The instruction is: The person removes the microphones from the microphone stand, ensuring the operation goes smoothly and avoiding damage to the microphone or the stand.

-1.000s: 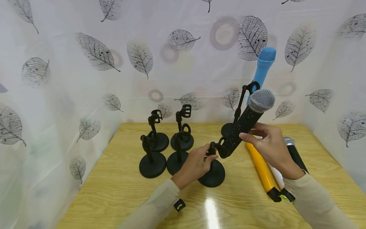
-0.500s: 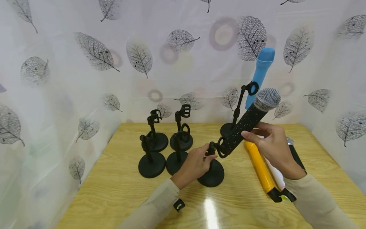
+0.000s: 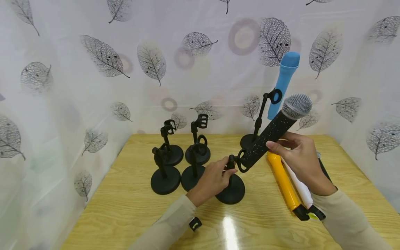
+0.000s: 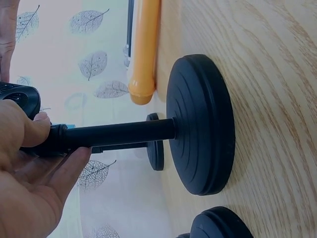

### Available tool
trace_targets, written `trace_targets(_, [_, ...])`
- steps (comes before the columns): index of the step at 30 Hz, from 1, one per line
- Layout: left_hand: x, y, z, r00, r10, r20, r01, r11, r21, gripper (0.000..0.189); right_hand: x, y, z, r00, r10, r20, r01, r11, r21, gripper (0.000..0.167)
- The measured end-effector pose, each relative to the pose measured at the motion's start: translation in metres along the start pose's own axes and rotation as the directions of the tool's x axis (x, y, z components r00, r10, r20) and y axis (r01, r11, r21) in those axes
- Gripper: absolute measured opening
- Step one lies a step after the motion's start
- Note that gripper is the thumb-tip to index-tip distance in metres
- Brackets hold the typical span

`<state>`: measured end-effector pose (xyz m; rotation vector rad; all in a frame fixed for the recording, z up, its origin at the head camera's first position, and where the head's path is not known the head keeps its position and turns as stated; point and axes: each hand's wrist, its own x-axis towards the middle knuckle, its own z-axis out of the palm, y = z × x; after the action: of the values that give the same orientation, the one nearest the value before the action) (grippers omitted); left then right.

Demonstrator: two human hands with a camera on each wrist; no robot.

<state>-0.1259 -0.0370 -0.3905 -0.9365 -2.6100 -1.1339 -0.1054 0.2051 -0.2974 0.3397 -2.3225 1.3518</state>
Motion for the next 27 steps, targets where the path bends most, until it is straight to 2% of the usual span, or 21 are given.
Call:
trace_targets(10, [0.0000,-0.0004,-0.0006,1.000,0.001,-0.005,-0.001,1.000,0.013,0.014,-0.0003,-0.0007,0.0011,1.000,0.017,-0.009,-0.016,0.999,0.045,0.032])
trace_targets(18, [-0.0003,-0.0006,-0.0002,1.000,-0.006,-0.003,0.006,1.000,0.008,0.014,-0.0019,0.0002,0.0010,0.999,0.036,-0.020,-0.036,0.999,0.030,0.032])
trace_targets(27, [-0.0002,-0.0007,0.0007,1.000,-0.002,-0.009,0.003,1.000,0.012,0.014,-0.0023,-0.0020,-0.0002,0.999,0.053,-0.011,-0.051,0.992,0.114,0.037])
